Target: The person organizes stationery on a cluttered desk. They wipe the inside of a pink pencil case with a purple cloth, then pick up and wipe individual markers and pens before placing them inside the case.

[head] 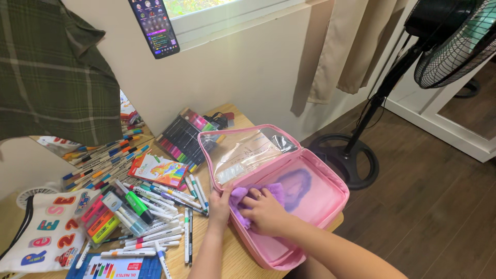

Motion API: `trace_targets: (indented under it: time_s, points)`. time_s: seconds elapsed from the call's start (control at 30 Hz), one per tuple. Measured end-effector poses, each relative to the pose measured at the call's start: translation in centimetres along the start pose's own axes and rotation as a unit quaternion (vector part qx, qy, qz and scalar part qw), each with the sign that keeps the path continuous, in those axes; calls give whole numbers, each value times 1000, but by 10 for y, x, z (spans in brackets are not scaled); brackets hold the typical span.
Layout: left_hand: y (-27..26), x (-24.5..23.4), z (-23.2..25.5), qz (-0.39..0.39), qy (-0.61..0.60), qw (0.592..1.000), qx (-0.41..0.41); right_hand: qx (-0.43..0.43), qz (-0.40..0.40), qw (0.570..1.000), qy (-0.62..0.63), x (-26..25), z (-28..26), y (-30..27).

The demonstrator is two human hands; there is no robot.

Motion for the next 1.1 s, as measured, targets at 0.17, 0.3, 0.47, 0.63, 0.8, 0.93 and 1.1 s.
trace_targets:
  time_s: [0.17, 0.3, 0.47, 0.63, 0.8, 0.93, 1.1]
  points:
    - [-3, -8, -6, 49, 67, 994, 67, 148, -58, 980, -121, 6, 70, -11]
    - [0, -4, -4, 60, 65, 994, 62, 337, -31, 909, -245, -27, 144, -18]
    - [4, -5, -12, 88, 91, 989, 79, 190, -3, 953, -236, 25, 54, 1]
    - [9, -18, -23, 83, 67, 994, 40, -25, -22, 998, -55, 37, 14, 11]
    - [12, -25, -24, 77, 90, 990, 83, 321, -235, 891, -218, -6, 113, 10]
    - [15, -18, -22, 84, 104, 988, 80, 339, -23, 916, -214, -19, 156, 3]
    - [12, -19, -16, 55, 91, 984, 142, 265, -101, 942, -178, 33, 101, 22]
Point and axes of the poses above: each hand's wrist, its own y-axis towards the middle knuckle, its own x-axis out of the palm, z = x × y, the point moved 1 cm from there along y, towards the middle knuckle, and after that the axes turned 3 degrees about x, right-handed, at the moved point
